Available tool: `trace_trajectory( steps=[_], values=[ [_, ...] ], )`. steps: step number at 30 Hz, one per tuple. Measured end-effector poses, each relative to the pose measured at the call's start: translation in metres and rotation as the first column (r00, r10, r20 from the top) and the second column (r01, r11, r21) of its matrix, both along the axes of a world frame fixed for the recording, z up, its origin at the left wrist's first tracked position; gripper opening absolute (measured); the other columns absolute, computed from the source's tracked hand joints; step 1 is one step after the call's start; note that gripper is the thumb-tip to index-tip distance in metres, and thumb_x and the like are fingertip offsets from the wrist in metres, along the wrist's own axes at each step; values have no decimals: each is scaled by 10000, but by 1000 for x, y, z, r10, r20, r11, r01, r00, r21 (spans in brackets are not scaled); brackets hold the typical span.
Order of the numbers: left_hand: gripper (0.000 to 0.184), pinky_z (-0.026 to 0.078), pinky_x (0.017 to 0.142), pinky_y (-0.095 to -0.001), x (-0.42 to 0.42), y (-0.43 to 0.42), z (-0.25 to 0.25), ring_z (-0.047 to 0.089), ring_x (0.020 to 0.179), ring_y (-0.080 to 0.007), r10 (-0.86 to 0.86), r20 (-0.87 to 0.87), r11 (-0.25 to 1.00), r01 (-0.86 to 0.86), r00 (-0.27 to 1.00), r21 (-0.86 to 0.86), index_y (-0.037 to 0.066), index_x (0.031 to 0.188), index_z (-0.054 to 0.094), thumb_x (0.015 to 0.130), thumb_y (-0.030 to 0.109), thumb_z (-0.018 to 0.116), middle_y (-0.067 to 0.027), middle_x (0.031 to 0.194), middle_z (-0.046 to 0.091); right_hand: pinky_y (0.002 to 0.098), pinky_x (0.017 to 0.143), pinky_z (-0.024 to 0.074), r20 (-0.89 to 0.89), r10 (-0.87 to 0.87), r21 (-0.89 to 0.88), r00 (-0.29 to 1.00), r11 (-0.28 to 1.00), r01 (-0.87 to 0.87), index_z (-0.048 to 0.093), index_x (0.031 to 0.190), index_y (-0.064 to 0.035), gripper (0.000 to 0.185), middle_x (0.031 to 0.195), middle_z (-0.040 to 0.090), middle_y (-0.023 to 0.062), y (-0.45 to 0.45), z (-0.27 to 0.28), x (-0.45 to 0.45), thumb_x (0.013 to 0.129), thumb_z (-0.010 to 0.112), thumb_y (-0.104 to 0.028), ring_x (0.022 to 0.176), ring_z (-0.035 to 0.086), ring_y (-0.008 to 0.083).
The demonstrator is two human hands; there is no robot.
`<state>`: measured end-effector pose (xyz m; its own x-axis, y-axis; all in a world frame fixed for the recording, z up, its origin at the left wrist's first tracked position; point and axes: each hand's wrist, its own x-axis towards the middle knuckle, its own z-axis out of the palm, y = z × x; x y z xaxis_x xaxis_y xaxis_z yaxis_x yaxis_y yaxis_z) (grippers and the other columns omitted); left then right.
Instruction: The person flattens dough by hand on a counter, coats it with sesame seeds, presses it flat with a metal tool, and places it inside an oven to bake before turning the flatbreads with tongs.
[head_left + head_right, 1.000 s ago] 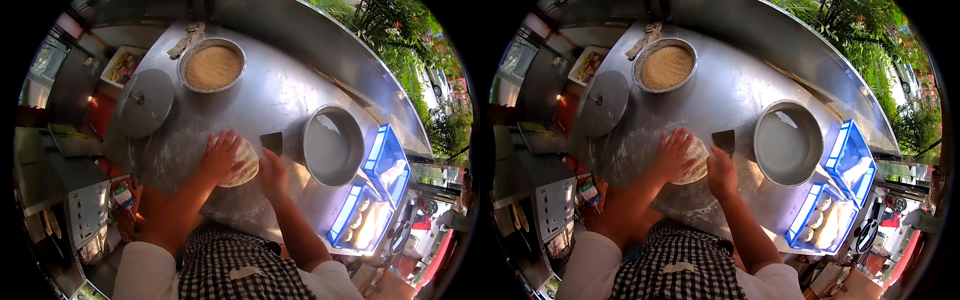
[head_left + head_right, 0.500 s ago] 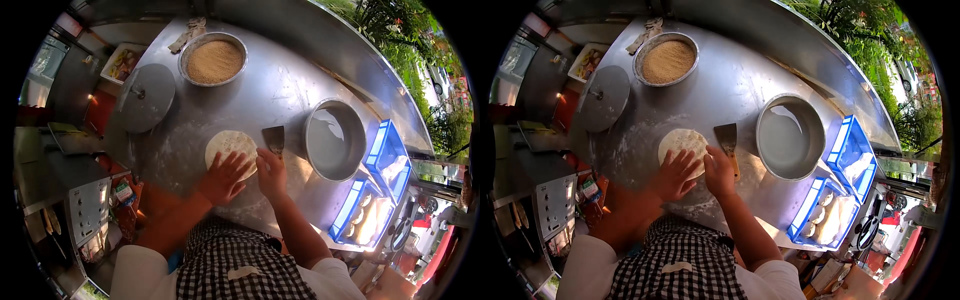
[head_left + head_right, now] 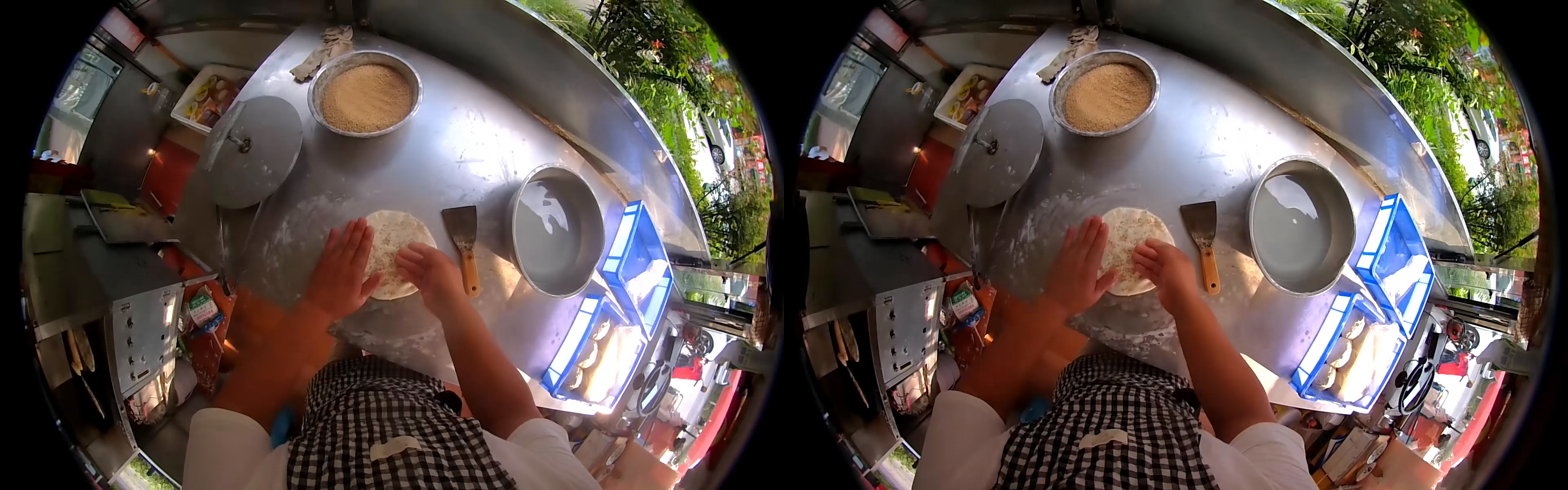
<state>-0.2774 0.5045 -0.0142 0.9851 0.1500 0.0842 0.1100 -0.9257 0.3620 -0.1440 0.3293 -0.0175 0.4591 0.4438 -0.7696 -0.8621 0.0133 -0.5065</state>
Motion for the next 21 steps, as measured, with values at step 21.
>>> trace_trajectory(
  steps=[21],
  values=[
    [876,171,1228,-665,-36,0,-2,259,1549,-433,-133,-153,991,134,979,1,31,1612,298,970,534,616,-225,1672,292,366,915,565,18,136,106,991,985,-137,594,1276,49,339,1116,696,153,-14,38,-24,1049,576,-203,1004,692,250]
  ],
)
